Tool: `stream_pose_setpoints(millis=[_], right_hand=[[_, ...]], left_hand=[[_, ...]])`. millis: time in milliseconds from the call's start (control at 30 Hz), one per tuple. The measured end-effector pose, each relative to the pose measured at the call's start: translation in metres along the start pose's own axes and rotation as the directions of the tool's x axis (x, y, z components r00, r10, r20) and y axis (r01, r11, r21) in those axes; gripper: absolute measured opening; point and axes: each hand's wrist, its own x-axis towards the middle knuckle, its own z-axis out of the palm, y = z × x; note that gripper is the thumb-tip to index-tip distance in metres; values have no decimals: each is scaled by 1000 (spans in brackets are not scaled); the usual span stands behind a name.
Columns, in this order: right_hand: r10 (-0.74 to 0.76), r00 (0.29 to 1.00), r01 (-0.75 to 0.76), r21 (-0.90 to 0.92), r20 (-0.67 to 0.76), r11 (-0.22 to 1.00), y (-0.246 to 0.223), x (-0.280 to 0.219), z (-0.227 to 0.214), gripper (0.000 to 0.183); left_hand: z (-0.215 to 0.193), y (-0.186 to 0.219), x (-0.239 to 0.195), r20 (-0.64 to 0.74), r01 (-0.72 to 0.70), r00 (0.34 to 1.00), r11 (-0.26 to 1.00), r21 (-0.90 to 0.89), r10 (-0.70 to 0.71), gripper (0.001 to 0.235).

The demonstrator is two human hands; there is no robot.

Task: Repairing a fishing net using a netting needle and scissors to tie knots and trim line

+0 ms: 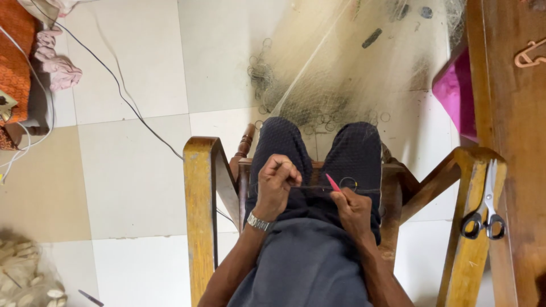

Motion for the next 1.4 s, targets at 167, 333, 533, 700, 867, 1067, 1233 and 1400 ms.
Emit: stream_pose_setpoints(millis=[167, 333, 533, 700, 867, 1067, 1233, 1400], right_hand=[[-156, 978, 178, -160, 141, 971, 6, -3, 1, 21], [-194, 945, 245, -179, 262, 953, -2, -2, -1, 28], [-13, 985, 11, 11, 169, 1000, 1, 15, -8, 17], [1, 983, -35, 184, 185, 982, -26, 22, -19, 14], [-16, 975, -24, 177, 220, 984, -30, 22, -21, 13], [-4, 956, -10, 46, 293, 999, -38, 17, -20, 11], [10, 936, -56, 123, 351, 991, -52, 15, -29, 11], [-37, 954, -21, 192, 298, 981, -38, 18, -34, 11]], left_hand=[[8, 15, 4, 73, -88, 994, 996, 23, 86, 5], [22, 17, 5, 135, -138, 981, 990, 6, 136, 8], [33, 39, -13, 244, -243, 950, 954, 178, 196, 12], [9, 32, -8, 158, -198, 969, 979, 47, 188, 10], [12, 33, -5, 165, -203, 966, 979, 18, 198, 11], [49, 46, -3, 272, -263, 933, 963, 62, 237, 14], [42, 25, 26, 265, -192, 953, 970, 148, 148, 8], [16, 8, 28, 143, -49, 989, 997, 58, 41, 5]])
